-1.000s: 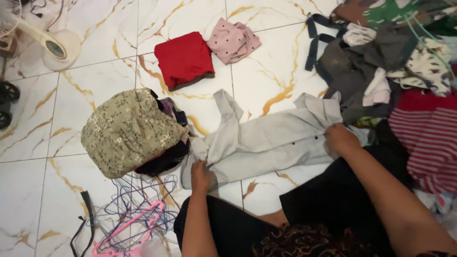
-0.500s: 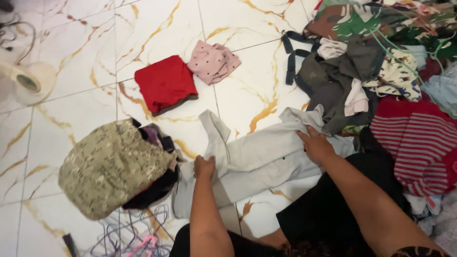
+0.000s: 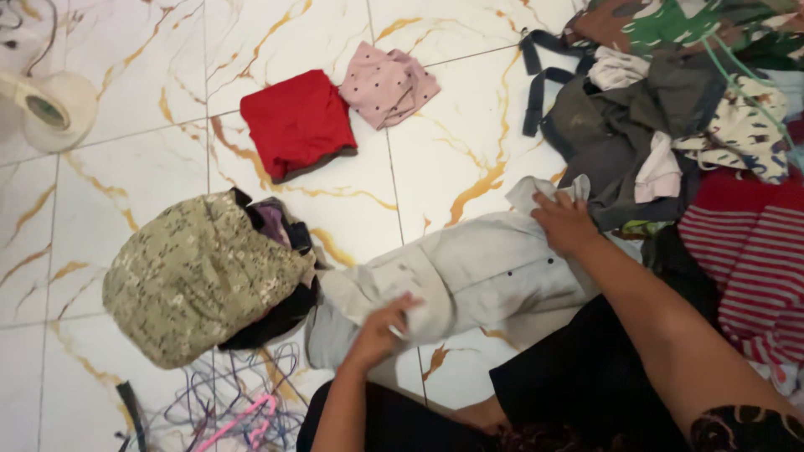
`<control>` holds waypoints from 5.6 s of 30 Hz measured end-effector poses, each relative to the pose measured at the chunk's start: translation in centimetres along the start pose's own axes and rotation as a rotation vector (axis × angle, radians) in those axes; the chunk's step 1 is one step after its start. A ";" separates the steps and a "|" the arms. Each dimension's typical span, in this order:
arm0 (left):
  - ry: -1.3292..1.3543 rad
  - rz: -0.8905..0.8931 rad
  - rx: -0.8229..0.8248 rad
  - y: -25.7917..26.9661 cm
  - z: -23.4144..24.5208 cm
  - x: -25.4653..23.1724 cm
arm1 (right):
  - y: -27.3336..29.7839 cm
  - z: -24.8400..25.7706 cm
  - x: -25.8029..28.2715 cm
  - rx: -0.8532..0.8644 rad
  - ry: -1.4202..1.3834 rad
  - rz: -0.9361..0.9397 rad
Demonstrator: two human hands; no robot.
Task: The person sits on a tiled floor and folds various articles of clothing, including shirts, pants, and baby clothes, by hand. They place each folded item into a neat stack next to them.
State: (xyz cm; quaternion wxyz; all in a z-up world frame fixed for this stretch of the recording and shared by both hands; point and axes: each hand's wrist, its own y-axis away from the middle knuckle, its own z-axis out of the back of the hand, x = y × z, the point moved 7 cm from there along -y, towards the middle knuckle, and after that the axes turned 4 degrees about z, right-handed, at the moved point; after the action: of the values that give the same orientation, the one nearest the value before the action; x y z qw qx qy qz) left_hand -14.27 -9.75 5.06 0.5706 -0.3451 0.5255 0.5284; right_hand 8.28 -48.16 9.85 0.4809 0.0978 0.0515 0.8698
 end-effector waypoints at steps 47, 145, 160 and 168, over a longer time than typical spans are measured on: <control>-1.454 0.541 -0.459 0.2 12.9 3.6 | -7.1 -5.3 -9.9 0.409 0.210 -0.093; -1.101 0.229 -0.402 -2.3 -2.6 -4.5 | 10.3 -12.1 -0.3 -0.687 -0.798 -1.181; -1.050 0.232 -0.137 -6.7 -15.1 -7.5 | 13.0 -17.1 0.8 -0.861 -1.377 -1.792; -1.010 0.405 0.160 -5.8 -18.9 -6.2 | 9.5 -18.0 -2.4 -0.781 -2.107 -1.366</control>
State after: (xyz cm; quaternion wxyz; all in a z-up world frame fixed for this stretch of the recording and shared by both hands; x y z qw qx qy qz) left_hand -12.45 -30.31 6.15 0.6633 0.1038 0.2805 0.6860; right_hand -2.25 -55.12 -6.21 0.6267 0.5350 -0.5606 -0.0824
